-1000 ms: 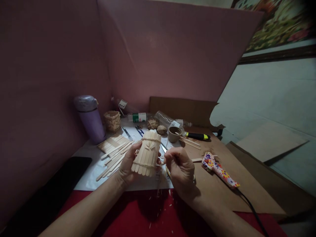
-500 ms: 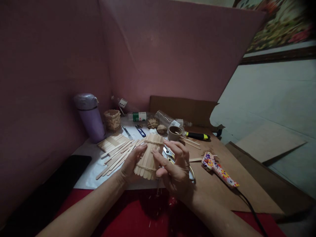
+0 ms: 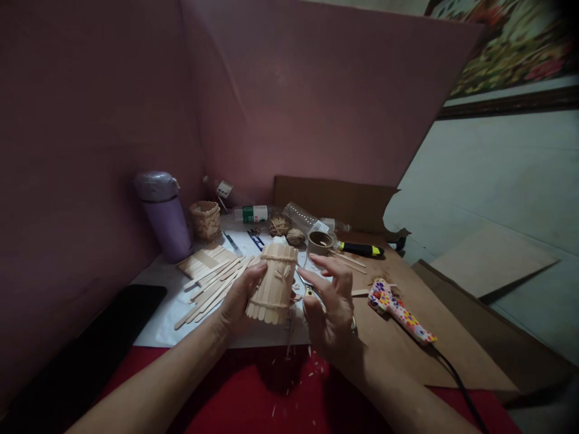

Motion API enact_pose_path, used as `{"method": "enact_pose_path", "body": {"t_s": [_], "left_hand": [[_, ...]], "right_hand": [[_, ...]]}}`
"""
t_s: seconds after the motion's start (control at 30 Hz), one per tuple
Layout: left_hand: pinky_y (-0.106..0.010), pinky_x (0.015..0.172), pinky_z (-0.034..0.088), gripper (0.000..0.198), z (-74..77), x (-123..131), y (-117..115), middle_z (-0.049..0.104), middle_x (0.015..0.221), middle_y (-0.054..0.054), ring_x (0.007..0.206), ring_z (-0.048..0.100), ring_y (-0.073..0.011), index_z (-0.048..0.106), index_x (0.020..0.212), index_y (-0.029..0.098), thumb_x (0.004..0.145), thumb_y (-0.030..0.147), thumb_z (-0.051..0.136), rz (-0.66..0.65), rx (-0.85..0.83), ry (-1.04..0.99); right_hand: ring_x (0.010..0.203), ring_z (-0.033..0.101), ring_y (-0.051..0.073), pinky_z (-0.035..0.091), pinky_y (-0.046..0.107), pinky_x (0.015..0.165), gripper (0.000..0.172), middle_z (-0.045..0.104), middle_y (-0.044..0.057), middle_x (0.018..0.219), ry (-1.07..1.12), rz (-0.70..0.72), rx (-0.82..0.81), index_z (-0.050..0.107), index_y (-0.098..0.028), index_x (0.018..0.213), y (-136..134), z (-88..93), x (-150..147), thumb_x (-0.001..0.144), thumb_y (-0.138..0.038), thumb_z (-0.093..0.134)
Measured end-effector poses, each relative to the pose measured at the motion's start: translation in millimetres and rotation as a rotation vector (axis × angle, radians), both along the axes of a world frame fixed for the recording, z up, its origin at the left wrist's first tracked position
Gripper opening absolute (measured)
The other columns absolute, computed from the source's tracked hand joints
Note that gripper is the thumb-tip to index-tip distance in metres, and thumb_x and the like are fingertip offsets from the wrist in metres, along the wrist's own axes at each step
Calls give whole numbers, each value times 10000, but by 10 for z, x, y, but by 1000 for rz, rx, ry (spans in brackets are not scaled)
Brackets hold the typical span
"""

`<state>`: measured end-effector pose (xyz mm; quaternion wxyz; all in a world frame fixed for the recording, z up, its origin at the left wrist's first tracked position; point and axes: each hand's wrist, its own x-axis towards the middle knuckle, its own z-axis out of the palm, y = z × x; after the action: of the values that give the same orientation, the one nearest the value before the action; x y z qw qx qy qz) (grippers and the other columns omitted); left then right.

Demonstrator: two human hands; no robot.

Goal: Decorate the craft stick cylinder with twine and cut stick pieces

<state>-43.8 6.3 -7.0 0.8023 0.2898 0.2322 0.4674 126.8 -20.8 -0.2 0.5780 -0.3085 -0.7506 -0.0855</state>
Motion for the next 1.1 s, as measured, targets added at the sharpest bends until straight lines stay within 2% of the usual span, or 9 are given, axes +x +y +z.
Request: {"method": "enact_pose_path", "body": {"t_s": [0.1,0.2,0.3,0.4,0.5,0.67,0.8,0.97,1.1], "left_hand": [[-344,698,560,477,37,-35,55,749,815,-130,732,711,-252,659,1117,85,818,451,600,66,-9,41],[-347,655,574,470,121,-61,96,744,821,-130,714,704,-247,647,1125,94,809,439,605,210,3,66],[-357,645,579,445,181,-65,124,733,869,-93,720,689,-225,618,1150,148,786,400,658,337,64,109],[-370,712,573,487,168,-63,182,706,959,-57,798,669,-208,584,1153,193,729,361,753,479,220,199],[-315,817,534,534,98,-64,282,682,1017,-34,922,641,-192,587,1079,190,616,257,845,621,368,258],[-316,848,507,636,-67,-7,442,674,1048,-44,987,630,-217,571,1126,199,564,229,867,591,489,344],[-359,990,440,726,-210,50,535,634,1213,-93,1133,588,-252,538,1221,206,570,217,858,532,595,506],[-432,1085,345,906,-266,-17,529,500,1390,-164,1295,469,-313,412,1382,188,597,283,854,504,584,654],[-433,1030,391,584,-219,-109,462,572,1274,-127,1243,510,-297,495,1305,219,766,336,688,635,426,585]], "right_hand": [[968,544,218,470,400,840,57,534,65,1013,236,20,-69,566,-212,942,59,-38,-11,933,-268,569],[802,541,165,462,316,722,139,523,15,850,426,110,-193,507,-216,807,135,-93,-29,900,-175,601],[734,535,147,447,282,667,151,544,0,787,518,154,-318,516,-209,778,193,-125,-37,893,-185,610],[653,513,128,428,261,611,137,555,-14,739,581,131,-395,541,-200,772,228,-120,-36,875,-214,630],[602,491,117,411,249,575,148,552,-26,696,644,115,-426,549,-194,769,260,-108,-38,864,-260,641],[600,494,123,408,251,569,200,560,-21,685,675,99,-490,549,-191,790,329,-157,-31,881,-359,610],[623,486,132,397,252,578,243,552,-16,693,637,73,-545,556,-190,807,393,-217,6,890,-417,591],[646,450,133,379,250,584,336,511,-9,706,524,23,-504,536,-190,688,456,-236,52,882,-459,592],[550,396,116,336,239,519,345,437,-50,590,538,20,-580,508,-200,669,449,-222,47,891,-457,567]]}}
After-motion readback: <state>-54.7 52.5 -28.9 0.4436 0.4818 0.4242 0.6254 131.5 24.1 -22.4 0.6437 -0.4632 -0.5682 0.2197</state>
